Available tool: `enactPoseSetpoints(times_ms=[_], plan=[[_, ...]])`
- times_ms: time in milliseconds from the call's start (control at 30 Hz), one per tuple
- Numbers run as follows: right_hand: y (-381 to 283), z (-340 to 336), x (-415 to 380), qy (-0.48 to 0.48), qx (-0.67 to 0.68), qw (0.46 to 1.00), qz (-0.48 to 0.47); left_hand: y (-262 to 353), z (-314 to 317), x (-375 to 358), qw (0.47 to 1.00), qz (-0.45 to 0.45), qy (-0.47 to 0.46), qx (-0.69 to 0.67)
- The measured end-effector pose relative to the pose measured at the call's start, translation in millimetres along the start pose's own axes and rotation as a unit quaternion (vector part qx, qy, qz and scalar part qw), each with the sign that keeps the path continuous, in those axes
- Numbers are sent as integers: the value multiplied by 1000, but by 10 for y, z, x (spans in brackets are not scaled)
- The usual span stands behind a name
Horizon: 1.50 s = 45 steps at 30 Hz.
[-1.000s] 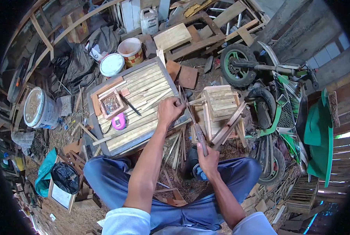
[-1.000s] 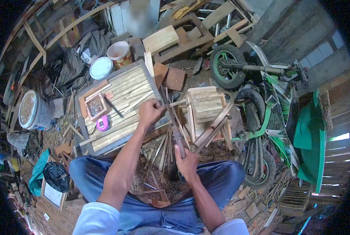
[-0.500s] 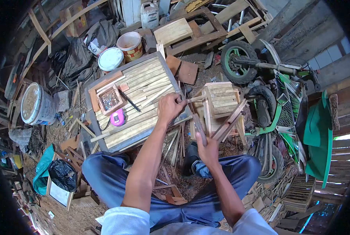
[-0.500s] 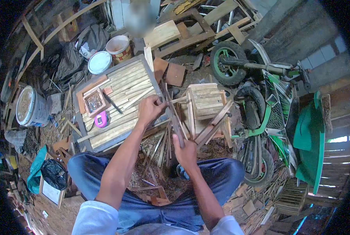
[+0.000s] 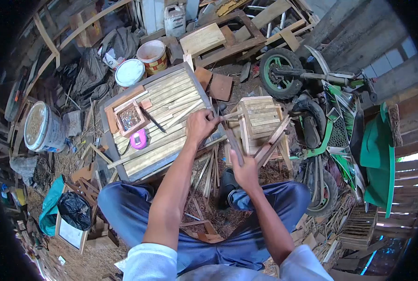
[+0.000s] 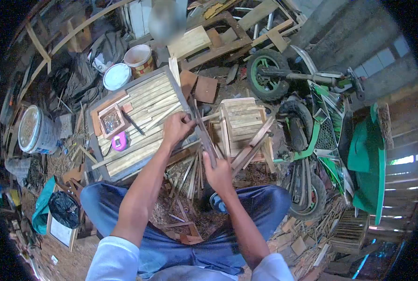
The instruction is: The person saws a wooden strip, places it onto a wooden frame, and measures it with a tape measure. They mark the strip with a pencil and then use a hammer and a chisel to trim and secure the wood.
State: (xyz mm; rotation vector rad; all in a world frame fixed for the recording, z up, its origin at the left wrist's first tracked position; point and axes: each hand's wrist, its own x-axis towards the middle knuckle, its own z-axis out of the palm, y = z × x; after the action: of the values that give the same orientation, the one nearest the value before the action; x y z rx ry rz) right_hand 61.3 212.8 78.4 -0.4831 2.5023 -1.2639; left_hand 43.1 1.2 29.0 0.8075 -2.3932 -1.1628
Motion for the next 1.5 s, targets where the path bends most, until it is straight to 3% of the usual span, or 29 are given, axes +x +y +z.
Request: enactPoseSetpoints(times_ms=[100,200,300,367,467,500,567,600,667,800,900,967,1000,1033,1067,1100,1200,1300,1400,1467,1500], plan=[[-7,-318,-575,-12,-79,997,6,58,-54,-20,1000,11,11,-11],[73,-424,-845,-32,-82,992,95,53,-42,-26,1000,2,1,20],[156,-104,-273,15,-75,997,34,76,-22,-23,1000,-4,-16,-6],[38,59,210,-5,-46,999,19,31,-41,-16,1000,2,-3,0],[-12,-86,6,-13,0,1000,-20,-5,10,8,999,21,17,19],[-123,-230,-197,-26,-78,996,44,-35,35,11,1000,16,16,17],[44,-384,-662,-10,-85,996,34,-46,32,17,1000,16,3,11],[71,-457,-867,-25,-39,996,75,-49,16,19,1000,14,-3,9],[56,-497,-895,-35,-75,991,105,-38,-13,3,1000,-3,12,-3],[-34,-108,14,-5,-78,995,57,12,-25,-14,1000,-17,-8,-6],[-178,-109,223,-30,-83,994,71,103,-97,-22,1000,-24,-7,-3],[-173,-243,-121,-9,-28,999,13,107,-90,-22,1000,-22,-10,5],[153,-275,-341,-1,-73,996,55,95,-82,-21,1000,-22,-8,10],[-114,-458,-617,-32,-67,996,48,89,-81,-11,999,-30,-11,1],[-60,-562,-851,-46,-95,989,100,71,-71,-20,1000,-23,-4,-1],[-92,-602,-1045,-19,-37,992,122,59,-52,-33,1000,-16,2,-1],[-61,-470,-901,-33,-64,990,124,35,-44,-67,1000,-3,12,2],[-17,16,-1,62,-47,997,17,79,-74,-42,1000,-10,-12,-1],[-41,50,307,-1,-81,996,38,61,-75,17,1000,-10,-14,2],[-44,-138,-55,27,-63,996,-50,23,-48,0,999,-30,-32,-8],[-45,-297,-312,-8,-82,997,10,79,-103,-4,998,-45,-49,-14]])
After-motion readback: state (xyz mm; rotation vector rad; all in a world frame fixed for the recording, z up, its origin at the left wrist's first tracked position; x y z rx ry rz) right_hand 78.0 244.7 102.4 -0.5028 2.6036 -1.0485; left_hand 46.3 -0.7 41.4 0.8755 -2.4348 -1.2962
